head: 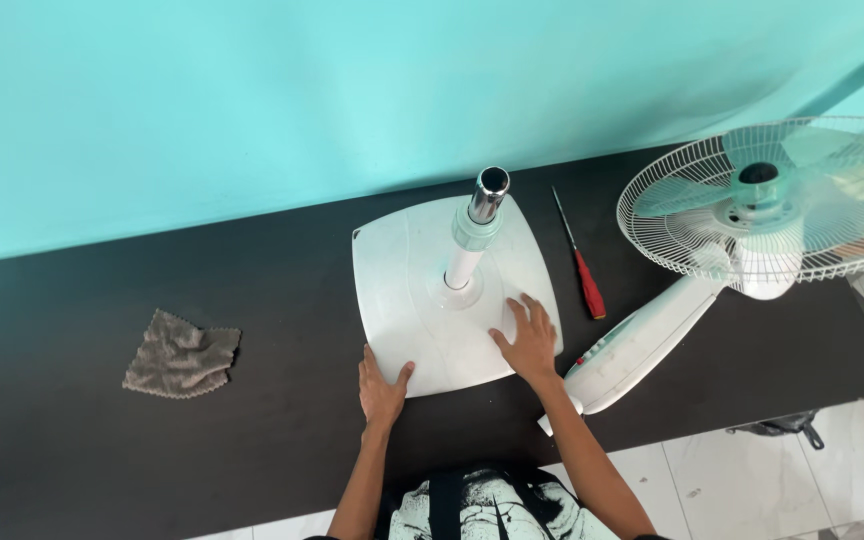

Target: The person uses a screwdriver to tighten screws on the base of a standing fan, then attaches the fan pole and head to the base. Finally, they wipe the base with a cloth.

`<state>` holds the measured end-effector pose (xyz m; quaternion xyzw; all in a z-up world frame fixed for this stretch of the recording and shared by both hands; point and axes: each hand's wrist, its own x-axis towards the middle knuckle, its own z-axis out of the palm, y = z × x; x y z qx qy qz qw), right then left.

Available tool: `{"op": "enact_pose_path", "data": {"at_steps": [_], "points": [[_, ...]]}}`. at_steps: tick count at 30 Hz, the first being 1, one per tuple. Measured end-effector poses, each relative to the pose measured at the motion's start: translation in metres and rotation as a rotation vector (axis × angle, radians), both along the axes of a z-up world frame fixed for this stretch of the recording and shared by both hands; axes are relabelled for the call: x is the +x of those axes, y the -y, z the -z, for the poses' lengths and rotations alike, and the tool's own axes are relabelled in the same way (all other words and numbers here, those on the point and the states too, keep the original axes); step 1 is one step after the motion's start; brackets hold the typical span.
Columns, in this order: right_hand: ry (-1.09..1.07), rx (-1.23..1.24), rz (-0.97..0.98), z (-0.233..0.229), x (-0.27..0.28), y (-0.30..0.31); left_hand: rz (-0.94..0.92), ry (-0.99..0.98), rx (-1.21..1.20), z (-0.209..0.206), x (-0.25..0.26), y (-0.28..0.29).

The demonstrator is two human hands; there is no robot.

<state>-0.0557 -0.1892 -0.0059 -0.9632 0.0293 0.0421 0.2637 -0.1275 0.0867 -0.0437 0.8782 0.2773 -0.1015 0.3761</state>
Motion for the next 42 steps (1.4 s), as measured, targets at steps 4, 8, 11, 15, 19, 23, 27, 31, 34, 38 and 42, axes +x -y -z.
{"op": "enact_pose_path", "data": {"at_steps": [4, 8, 11, 15, 19, 23, 27, 31, 34, 38, 42], "points": [[-0.022, 0.039, 0.031, 0.011, -0.007, 0.008, 0.024, 0.035, -0.021, 0.001, 0.003, 0.003], [-0.034, 0.042, 0.065, 0.022, 0.003, 0.018, 0.065, 0.045, -0.055, 0.006, 0.013, 0.009], [-0.042, 0.04, 0.07, 0.027, 0.011, 0.029, 0.113, 0.09, -0.082, 0.01, 0.024, 0.016], [-0.053, 0.036, 0.104, 0.031, 0.019, 0.045, 0.155, 0.073, -0.112, 0.01, 0.04, 0.028], [-0.025, 0.048, 0.135, 0.037, 0.022, 0.056, 0.189, 0.068, -0.113, 0.008, 0.052, 0.038], [-0.007, 0.058, 0.143, 0.041, 0.026, 0.06, 0.171, 0.03, -0.108, 0.008, 0.064, 0.043], [-0.032, 0.08, 0.124, 0.037, 0.026, 0.064, 0.22, 0.07, -0.045, 0.013, 0.063, 0.039], [0.075, 0.216, 0.168, 0.024, 0.005, 0.08, 0.183, 0.116, -0.08, 0.014, 0.062, 0.038], [0.21, 0.186, 0.243, 0.012, -0.018, 0.09, 0.163, 0.169, 0.075, 0.008, 0.052, 0.05], [0.372, 0.134, 0.359, -0.006, -0.041, 0.102, 0.288, 0.33, 0.356, -0.003, 0.032, 0.079], [0.441, 0.156, 0.512, -0.019, -0.048, 0.121, 0.53, 0.525, 0.2, -0.011, 0.02, 0.121]]}}
